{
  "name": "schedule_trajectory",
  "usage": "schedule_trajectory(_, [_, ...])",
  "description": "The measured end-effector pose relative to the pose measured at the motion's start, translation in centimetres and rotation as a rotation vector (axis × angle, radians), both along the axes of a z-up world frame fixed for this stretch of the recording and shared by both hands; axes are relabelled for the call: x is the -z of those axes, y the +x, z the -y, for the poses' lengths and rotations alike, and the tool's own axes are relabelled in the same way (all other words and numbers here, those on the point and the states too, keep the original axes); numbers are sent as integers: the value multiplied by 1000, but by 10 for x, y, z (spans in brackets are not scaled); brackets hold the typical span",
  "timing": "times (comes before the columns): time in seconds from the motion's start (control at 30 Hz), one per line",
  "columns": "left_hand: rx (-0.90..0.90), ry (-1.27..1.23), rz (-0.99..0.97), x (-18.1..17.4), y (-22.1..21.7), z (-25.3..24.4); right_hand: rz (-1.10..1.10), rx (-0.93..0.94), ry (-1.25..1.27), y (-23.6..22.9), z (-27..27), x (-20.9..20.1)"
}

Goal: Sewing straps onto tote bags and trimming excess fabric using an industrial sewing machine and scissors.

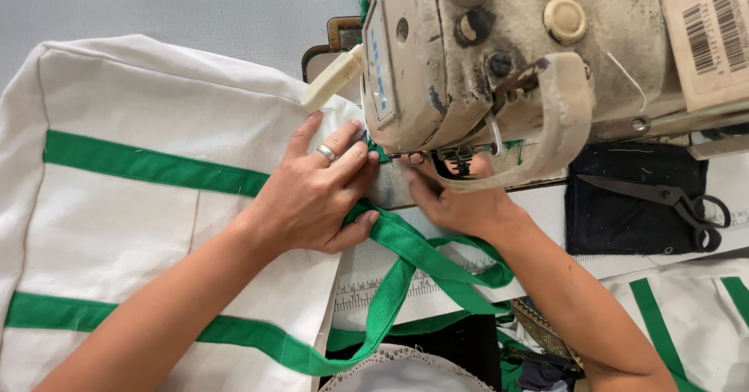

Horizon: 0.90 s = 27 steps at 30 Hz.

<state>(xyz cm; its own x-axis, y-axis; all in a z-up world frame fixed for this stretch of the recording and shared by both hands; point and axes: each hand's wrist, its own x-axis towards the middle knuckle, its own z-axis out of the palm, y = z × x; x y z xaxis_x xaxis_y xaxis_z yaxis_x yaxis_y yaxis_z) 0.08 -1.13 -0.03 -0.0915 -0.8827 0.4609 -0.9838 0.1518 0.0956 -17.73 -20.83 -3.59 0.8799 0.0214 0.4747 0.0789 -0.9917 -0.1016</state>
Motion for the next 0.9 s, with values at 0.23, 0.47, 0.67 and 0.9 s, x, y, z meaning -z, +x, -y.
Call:
schedule_trajectory(0.23, [6, -19, -8, 4, 2, -3, -454, 182, 28, 7, 55, 50])
schedule_trajectory(0.47, [-5, -30, -27, 5, 5, -4, -406, 210, 159, 20, 52, 39])
schedule_trajectory(0.67, [5, 2, -50, 7, 4, -5, -387, 247, 306, 11, 39, 32])
schedule_trajectory(0.9, [-3, 3, -38, 9, 5, -5, -452, 422, 209, -37, 33, -78])
